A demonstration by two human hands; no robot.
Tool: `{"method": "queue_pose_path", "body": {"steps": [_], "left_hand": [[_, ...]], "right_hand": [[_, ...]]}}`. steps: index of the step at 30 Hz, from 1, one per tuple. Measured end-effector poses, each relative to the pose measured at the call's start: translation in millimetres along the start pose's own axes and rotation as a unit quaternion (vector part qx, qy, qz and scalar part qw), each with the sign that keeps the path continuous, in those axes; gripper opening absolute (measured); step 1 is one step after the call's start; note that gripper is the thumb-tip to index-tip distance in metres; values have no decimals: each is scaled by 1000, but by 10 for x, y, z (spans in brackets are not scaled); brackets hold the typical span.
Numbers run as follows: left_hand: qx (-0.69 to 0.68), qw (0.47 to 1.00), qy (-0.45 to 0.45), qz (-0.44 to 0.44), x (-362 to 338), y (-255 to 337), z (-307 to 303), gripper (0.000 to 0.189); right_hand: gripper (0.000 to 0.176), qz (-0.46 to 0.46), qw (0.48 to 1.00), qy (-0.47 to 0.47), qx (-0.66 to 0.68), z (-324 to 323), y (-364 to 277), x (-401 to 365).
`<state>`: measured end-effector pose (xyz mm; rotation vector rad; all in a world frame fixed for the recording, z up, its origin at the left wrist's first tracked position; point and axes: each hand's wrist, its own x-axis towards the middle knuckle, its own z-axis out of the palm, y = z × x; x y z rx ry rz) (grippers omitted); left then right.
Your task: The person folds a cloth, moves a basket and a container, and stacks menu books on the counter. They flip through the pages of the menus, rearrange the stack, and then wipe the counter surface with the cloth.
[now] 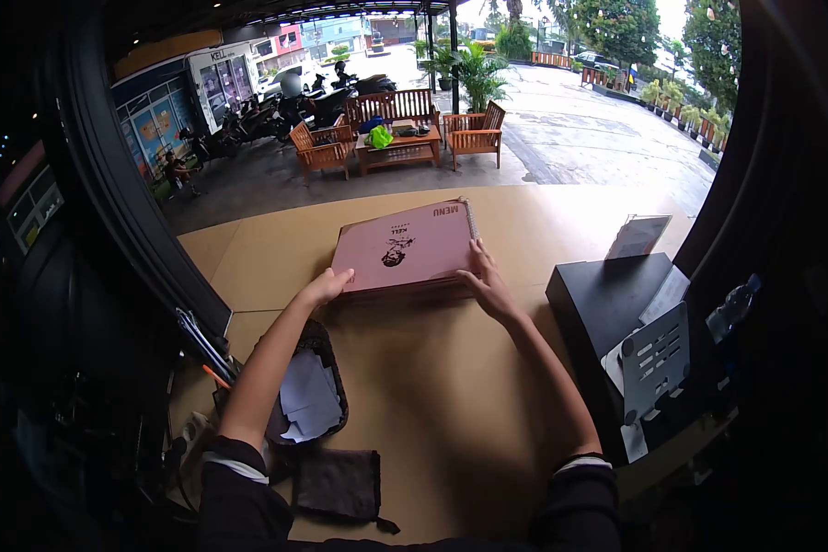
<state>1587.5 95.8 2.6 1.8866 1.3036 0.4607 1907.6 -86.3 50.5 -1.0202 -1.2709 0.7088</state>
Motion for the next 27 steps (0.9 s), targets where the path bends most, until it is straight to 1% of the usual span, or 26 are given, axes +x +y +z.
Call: {"method": "queue_pose_path", "body": {"steps": [1,2,3,4,5,6,8,9,10,11,12,13,14,15,16,17,18,20,21,22,24,25,27], "left_hand": [[-22,998,-43,-30,-186,249,-66,89],[-43,994,-84,-59,-292,428,-102,88],[-43,994,-81,-55,-279,429,-57,88],[-18,998,-16,-61,-230,347,21,85],[6,996,50,-67,-183,259,78,83],[6,996,54,-64,-116,155,104,83],[-4,997,69,-22,-30,-17,120,60],[82,991,63,-86,-643,650,19,70],[170,979,71,-86,-740,713,91,80],[228,970,65,-51,-899,842,140,83],[285,957,59,-15,-1052,971,194,87],[294,955,36,27,-1140,1033,272,86],[303,951,11,68,-1210,1076,340,85],[311,945,-41,88,-1221,1067,399,83],[323,941,-70,74,-1235,1070,479,85],[351,932,-53,77,-1256,1062,535,85],[378,921,-35,80,-1281,1053,582,86],[392,916,-16,87,-1284,1017,613,88],[370,925,-9,93,-1277,992,615,87],[362,927,-5,98,-1307,1000,591,85],[401,909,13,115,-1416,1022,530,82],[401,909,12,110,-1500,1029,494,82],[372,913,29,163,-1688,1056,399,80]], "right_hand": [[51,-51,975,-13,-217,42,117,55],[47,-100,900,-24,-423,58,208,110],[42,-131,900,-5,-415,59,241,158],[42,-137,900,-3,-415,53,260,192],[40,-141,913,-3,-383,34,280,202],[38,-144,925,-3,-351,11,303,224],[40,-135,924,-18,-357,13,280,235],[43,-91,899,-13,-427,58,179,184],[45,-47,868,-7,-494,110,66,130],[45,-50,869,-6,-493,162,-46,67],[51,-101,841,-1,-532,213,-155,-7],[57,-150,809,4,-568,259,-193,-54],[57,-150,810,3,-567,328,-201,-94],[64,-86,794,-37,-601,388,-184,-146],[70,-22,771,-77,-631,411,-185,-194],[81,-60,765,-60,-638,402,-102,-204],[81,-57,764,-61,-639,386,-117,-209],[86,-58,759,-85,-643,370,-125,-211],[90,-61,758,-91,-643,355,-130,-214],[88,-58,757,-98,-643,344,-148,-215],[85,-30,763,-114,-636,341,-200,-193],[85,-29,764,-118,-634,352,-221,-205],[82,3,777,-108,-621,406,-270,-264]]}}
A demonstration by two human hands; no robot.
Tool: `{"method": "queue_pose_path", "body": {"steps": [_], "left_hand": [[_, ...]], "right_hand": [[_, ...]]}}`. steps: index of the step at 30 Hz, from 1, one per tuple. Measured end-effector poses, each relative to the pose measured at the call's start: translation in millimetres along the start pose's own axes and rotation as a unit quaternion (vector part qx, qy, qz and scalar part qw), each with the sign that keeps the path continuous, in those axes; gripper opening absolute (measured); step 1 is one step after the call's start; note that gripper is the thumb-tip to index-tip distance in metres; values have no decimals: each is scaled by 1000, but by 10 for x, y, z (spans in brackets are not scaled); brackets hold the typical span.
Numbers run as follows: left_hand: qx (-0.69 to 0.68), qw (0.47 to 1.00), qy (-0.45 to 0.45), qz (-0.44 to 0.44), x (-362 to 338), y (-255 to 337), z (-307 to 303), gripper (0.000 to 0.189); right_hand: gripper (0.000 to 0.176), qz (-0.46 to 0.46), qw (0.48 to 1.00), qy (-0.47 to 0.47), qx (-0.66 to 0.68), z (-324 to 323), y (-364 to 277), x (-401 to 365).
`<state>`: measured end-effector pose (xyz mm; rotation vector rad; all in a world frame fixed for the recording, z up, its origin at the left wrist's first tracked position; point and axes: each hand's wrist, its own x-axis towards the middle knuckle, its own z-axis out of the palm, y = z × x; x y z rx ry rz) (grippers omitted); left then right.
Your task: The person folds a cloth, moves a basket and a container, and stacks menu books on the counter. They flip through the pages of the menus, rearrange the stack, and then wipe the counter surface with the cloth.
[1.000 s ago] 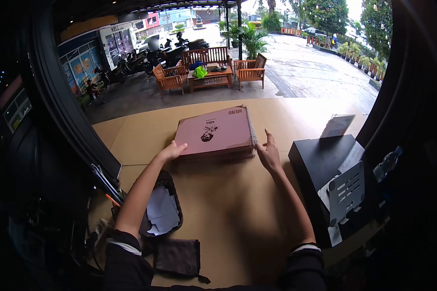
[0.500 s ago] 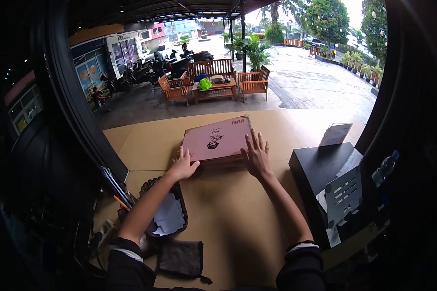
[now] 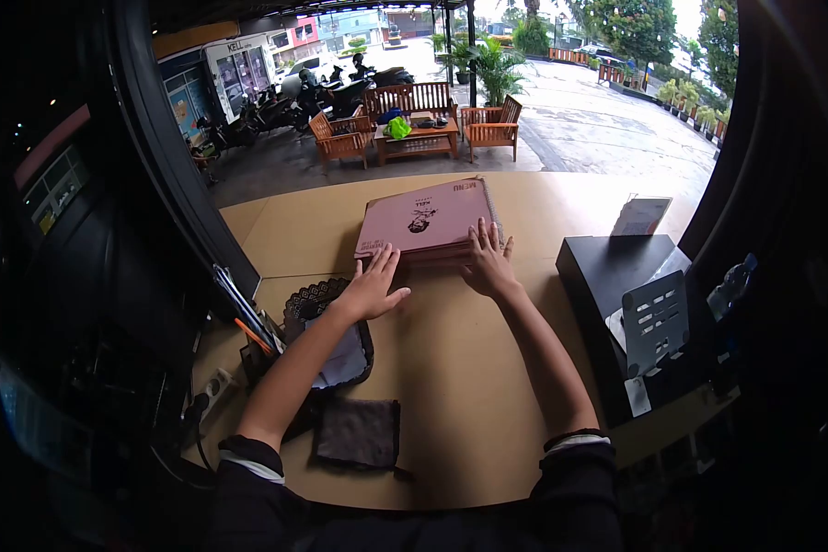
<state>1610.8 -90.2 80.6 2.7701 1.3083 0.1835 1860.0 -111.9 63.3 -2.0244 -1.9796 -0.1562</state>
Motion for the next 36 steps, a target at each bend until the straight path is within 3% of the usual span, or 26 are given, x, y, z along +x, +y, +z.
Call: {"method": "queue_pose_path", "body": {"steps": [5,9,11,13,15,17,20,23,25,29,36], "left_hand": [[-35,999,6,24,-565,95,-357,79],[-102,991,68,60,-1076,103,-432,71],[-158,969,159,99,-1391,123,-447,62],[-212,945,229,97,-1740,192,-441,50],[-241,934,255,65,-2046,209,-413,45],[-233,927,290,51,-2274,221,-405,43],[-264,901,344,17,-2519,257,-319,39],[-339,854,395,-30,-2665,420,-220,34],[-346,859,375,-44,-2743,606,-242,32],[-389,855,339,-48,-2740,965,-88,33],[-387,880,273,-33,-2702,1484,272,35]], "right_hand": [[77,-55,997,29,56,-101,-417,-514],[65,-104,969,60,218,-139,-945,-1015],[65,-46,943,-43,328,-168,-1284,-1200],[66,15,919,-179,350,-273,-1559,-1309],[63,-8,919,-151,364,17,-1686,-1289],[46,32,853,-227,469,86,-1784,-1231],[27,61,808,-191,554,241,-1733,-1200],[25,71,775,-124,615,-32,-1557,-1361],[20,52,836,-23,546,-415,-1421,-1569],[21,77,844,-73,525,-950,-765,-1964],[21,134,869,-18,476,-1145,-22,-2917]]}}
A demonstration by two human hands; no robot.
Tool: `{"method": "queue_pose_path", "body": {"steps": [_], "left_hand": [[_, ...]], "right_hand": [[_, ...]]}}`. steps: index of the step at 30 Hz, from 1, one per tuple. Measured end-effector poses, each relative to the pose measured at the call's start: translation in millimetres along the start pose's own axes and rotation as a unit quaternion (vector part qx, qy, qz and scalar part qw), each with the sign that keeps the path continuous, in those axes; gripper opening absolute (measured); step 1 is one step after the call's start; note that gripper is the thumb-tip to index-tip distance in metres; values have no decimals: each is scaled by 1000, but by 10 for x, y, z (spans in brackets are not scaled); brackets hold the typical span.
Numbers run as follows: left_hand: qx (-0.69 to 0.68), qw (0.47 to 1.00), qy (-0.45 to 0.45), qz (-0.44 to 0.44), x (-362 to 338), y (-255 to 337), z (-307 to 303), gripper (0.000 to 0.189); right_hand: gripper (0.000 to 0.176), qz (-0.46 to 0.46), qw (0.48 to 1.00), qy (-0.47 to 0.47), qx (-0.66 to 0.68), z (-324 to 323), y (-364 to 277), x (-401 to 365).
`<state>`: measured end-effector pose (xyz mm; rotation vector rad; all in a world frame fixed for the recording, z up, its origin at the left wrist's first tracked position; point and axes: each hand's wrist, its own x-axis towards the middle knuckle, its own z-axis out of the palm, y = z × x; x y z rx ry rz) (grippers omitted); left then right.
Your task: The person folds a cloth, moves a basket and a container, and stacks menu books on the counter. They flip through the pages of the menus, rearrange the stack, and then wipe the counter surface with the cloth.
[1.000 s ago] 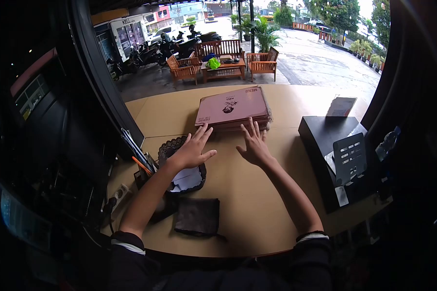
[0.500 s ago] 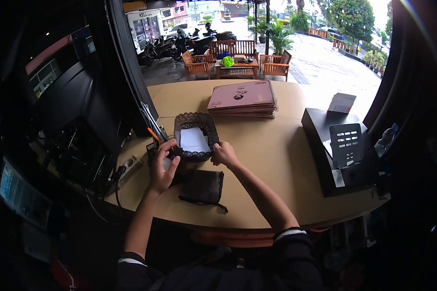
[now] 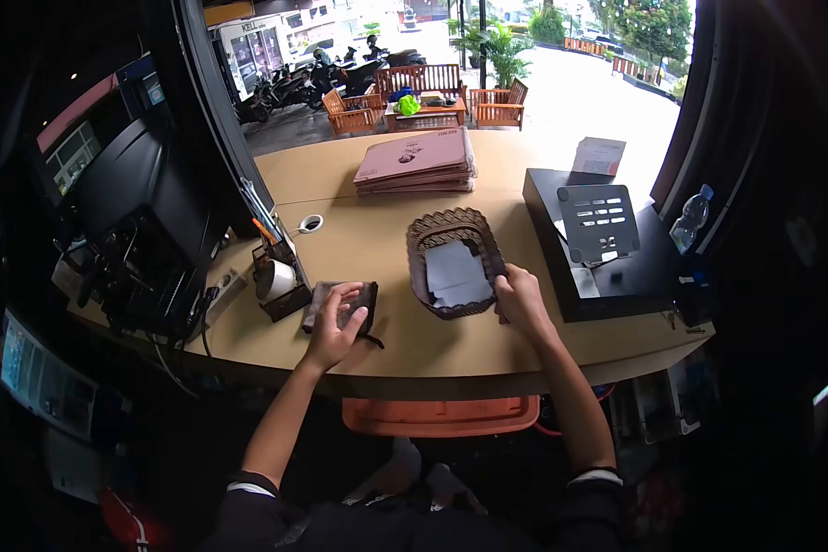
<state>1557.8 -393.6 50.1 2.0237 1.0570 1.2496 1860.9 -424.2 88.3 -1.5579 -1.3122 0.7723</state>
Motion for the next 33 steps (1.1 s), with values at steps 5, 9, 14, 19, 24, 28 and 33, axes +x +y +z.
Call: {"method": "queue_pose_path", "body": {"steps": [5,9,14,19,24,28,33], "left_hand": [[-4,998,-58,18,-82,193,146,35],[-6,998,-58,14,-134,114,96,35],[-31,999,-5,-13,-347,-66,-299,37],[-68,994,88,-16,-573,-324,-948,31],[-70,986,133,-68,-805,-597,-1663,29],[-108,978,153,-94,-915,-836,-2100,29],[-145,974,148,-88,-878,-1068,-2460,30]], "right_hand": [[18,50,998,34,33,-155,403,-265],[23,-62,954,92,-278,-229,425,-256],[43,-194,876,199,-395,109,-244,-264],[40,-249,937,-10,-244,1183,-784,-248],[40,-193,937,-173,-234,2357,-923,214],[36,-126,914,-216,-319,2941,-920,637],[25,-136,925,-225,-275,3213,-708,894]]}}
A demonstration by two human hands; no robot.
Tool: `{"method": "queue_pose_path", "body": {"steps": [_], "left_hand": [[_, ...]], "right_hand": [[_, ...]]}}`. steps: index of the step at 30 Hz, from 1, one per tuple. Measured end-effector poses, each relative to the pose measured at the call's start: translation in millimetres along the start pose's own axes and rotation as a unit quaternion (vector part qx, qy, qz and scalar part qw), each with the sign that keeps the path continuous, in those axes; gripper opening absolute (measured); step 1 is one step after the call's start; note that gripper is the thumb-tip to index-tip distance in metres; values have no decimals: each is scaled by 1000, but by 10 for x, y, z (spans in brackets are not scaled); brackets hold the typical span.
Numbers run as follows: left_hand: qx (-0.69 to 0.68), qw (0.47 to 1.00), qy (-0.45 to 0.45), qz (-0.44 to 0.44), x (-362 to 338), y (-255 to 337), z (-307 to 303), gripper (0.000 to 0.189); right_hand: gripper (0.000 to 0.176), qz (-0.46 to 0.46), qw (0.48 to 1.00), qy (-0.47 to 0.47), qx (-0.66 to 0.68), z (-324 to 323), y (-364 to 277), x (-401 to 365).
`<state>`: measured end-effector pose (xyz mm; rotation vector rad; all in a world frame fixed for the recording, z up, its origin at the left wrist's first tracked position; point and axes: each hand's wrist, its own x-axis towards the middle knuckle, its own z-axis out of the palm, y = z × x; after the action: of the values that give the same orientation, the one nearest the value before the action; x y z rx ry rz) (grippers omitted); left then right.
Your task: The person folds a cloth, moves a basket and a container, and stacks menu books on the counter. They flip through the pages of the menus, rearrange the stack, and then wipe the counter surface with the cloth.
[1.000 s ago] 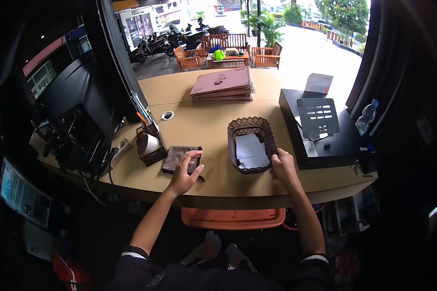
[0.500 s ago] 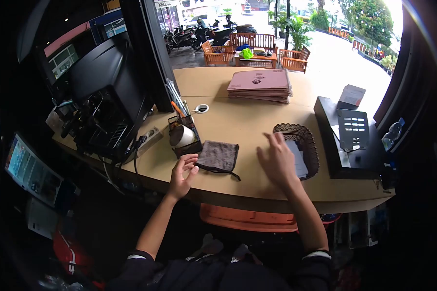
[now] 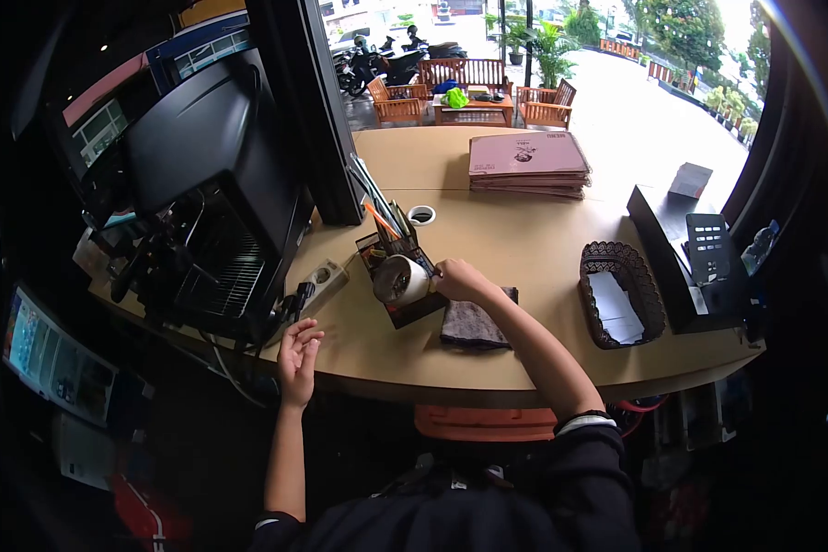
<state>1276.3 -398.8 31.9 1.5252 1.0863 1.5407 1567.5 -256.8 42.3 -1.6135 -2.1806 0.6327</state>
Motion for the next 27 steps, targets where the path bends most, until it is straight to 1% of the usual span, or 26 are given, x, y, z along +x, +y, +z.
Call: {"method": "queue_pose_path", "body": {"steps": [2,6,7,10,11,14,16,18,19,20,21,22,23,24,25,26,27], "left_hand": [[-21,1000,-10,-12,96,-70,-41,30],[-64,997,-44,-4,341,-245,98,29],[-77,996,-55,2,401,-246,166,29],[-81,993,-90,-4,501,-165,390,29],[-99,991,-92,-7,512,-202,488,29],[-79,989,-127,-8,545,-94,811,32],[-100,983,-153,-6,572,-148,1101,34],[-131,972,-194,-8,576,-149,1453,41],[-152,965,-213,-18,562,-136,1657,42],[-173,957,-233,-28,544,-127,1866,42],[-191,947,-257,-42,528,-116,2075,44],[-196,944,-263,-41,498,-98,2287,44],[-191,938,-281,-67,464,-78,2501,45],[-184,932,-299,-91,427,-84,2700,47],[-137,935,-311,-104,397,-128,2909,50],[-140,925,-321,-149,349,-166,3105,55],[-157,916,-330,-169,304,-190,3298,58]], "right_hand": [[26,-11,1000,1,3,-6,13,-14],[26,1,998,49,38,57,10,-115],[26,-15,996,74,44,18,-43,-188],[24,0,994,92,61,-289,-156,-469],[23,8,993,90,77,-395,-129,-558],[23,28,990,114,76,-721,-46,-924],[21,27,986,153,62,-991,-11,-1268],[22,80,980,165,75,-1286,37,-1608],[23,98,976,192,41,-1395,132,-1759],[24,93,973,210,12,-1464,353,-1873],[24,107,969,221,-5,-1560,472,-2011],[25,120,965,232,-22,-1648,575,-2146],[25,143,961,238,-5,-1725,679,-2270],[25,144,956,257,-16,-1766,815,-2375],[25,163,952,258,-9,-1813,907,-2474],[25,181,949,258,-2,-1858,997,-2560],[25,183,948,261,-1,-1887,1099,-2631]]}}
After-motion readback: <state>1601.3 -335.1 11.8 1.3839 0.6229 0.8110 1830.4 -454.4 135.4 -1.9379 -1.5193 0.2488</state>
